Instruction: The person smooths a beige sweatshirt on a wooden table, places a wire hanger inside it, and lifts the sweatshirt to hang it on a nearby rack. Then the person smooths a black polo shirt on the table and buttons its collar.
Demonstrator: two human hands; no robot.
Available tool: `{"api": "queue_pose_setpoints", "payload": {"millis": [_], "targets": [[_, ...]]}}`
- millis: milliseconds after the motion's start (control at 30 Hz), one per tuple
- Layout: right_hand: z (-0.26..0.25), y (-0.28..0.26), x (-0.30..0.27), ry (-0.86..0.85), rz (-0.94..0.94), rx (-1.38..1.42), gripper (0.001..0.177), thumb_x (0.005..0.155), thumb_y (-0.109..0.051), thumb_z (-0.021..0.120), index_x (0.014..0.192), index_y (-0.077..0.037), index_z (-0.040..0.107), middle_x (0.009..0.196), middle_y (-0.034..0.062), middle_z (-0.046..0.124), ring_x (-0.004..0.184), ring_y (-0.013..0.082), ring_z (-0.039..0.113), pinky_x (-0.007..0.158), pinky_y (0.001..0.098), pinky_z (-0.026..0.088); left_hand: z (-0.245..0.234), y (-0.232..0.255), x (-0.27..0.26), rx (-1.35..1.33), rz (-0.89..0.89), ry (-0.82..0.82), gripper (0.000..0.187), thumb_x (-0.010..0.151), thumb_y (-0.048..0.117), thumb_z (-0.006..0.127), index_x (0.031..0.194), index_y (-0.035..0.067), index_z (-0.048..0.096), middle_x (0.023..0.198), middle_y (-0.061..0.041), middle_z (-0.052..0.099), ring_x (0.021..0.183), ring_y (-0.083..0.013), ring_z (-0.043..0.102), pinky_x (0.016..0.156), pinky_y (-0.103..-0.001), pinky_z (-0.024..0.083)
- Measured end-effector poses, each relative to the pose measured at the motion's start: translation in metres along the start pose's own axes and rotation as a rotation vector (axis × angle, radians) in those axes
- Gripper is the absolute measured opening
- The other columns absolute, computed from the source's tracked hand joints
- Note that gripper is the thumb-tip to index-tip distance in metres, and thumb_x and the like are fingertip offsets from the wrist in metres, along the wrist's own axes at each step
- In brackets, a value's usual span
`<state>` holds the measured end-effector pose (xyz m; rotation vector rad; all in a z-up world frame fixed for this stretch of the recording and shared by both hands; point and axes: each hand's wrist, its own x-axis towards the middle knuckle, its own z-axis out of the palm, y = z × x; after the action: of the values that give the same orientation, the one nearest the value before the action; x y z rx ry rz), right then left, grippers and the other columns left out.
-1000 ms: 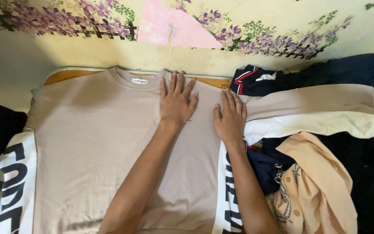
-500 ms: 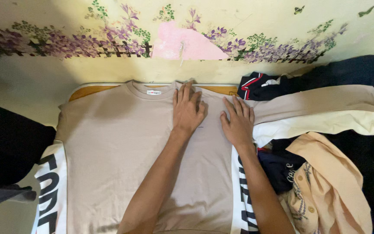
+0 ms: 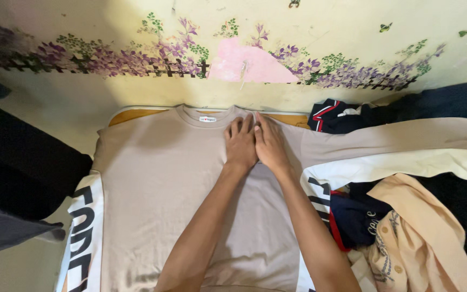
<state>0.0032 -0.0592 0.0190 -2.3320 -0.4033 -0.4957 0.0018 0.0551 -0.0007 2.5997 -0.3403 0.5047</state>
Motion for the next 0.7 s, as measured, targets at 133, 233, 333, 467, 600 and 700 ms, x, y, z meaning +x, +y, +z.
{"api": "queue_pose_setpoints", "payload": {"millis": [133, 233, 333, 467, 600, 700], "targets": [[0.011, 0.007, -0.011, 0.125, 0.033, -0.081, 0.046, 0.106, -0.02, 0.048, 0.149, -0.004, 0.05, 0.146, 0.0173, 0.056, 0.137, 0.0352, 0.048, 0.116, 0.0471, 0.032, 0.003, -0.004, 0.001, -0.071, 0.006, -0.041, 0.053, 0.096, 0.028, 0.05, 0.148, 0.018, 0.053, 0.161, -0.01, 0.039, 0.147, -0.0353, 0.03, 0.119, -0.055, 0.017], [0.011, 0.007, -0.017, 0.147, -0.007, -0.117, 0.043, 0.106, -0.022, 0.048, 0.146, -0.006, 0.052, 0.148, 0.0148, 0.057, 0.139, 0.0324, 0.048, 0.119, 0.0463, 0.032, 0.008, -0.006, 0.002, -0.024, 0.025, -0.052, 0.054, 0.098, 0.028, 0.049, 0.151, 0.017, 0.049, 0.163, -0.01, 0.035, 0.151, -0.0332, 0.026, 0.12, -0.056, 0.014], [0.009, 0.001, -0.017, 0.145, 0.004, -0.175, 0.042, 0.105, -0.023, 0.05, 0.143, -0.008, 0.055, 0.149, 0.0098, 0.057, 0.141, 0.0292, 0.047, 0.121, 0.0506, 0.026, 0.01, -0.008, 0.0, 0.061, 0.06, -0.046, 0.056, 0.097, 0.027, 0.047, 0.152, 0.017, 0.047, 0.165, -0.009, 0.034, 0.153, -0.0314, 0.024, 0.12, -0.056, 0.013], [-0.002, -0.005, -0.02, 0.05, 0.132, -0.217, 0.043, 0.103, -0.024, 0.05, 0.144, -0.016, 0.056, 0.152, 0.0008, 0.054, 0.145, 0.024, 0.041, 0.121, 0.0662, 0.007, 0.007, -0.006, -0.003, 0.079, 0.063, -0.039, 0.052, 0.102, 0.03, 0.043, 0.152, 0.018, 0.047, 0.164, -0.009, 0.036, 0.153, -0.0298, 0.027, 0.12, -0.056, 0.015], [-0.022, -0.001, -0.023, -0.015, 0.231, -0.399, 0.046, 0.097, -0.027, 0.053, 0.143, -0.027, 0.057, 0.158, -0.001, 0.045, 0.15, 0.0249, 0.03, 0.113, 0.0767, -0.005, -0.006, -0.002, -0.004, 0.022, 0.046, -0.033, 0.052, 0.101, 0.03, 0.042, 0.151, 0.022, 0.05, 0.161, -0.009, 0.04, 0.151, -0.0289, 0.031, 0.12, -0.055, 0.017], [-0.022, 0.005, -0.025, 0.002, 0.2, -0.422, 0.045, 0.103, -0.028, 0.049, 0.147, -0.028, 0.055, 0.163, 0.0, 0.041, 0.154, 0.0274, 0.027, 0.115, 0.0771, -0.005, -0.011, 0.0, -0.003, -0.005, 0.046, -0.001, 0.05, 0.1, 0.029, 0.044, 0.149, 0.021, 0.052, 0.16, -0.009, 0.043, 0.15, -0.0289, 0.033, 0.121, -0.054, 0.018]]}}
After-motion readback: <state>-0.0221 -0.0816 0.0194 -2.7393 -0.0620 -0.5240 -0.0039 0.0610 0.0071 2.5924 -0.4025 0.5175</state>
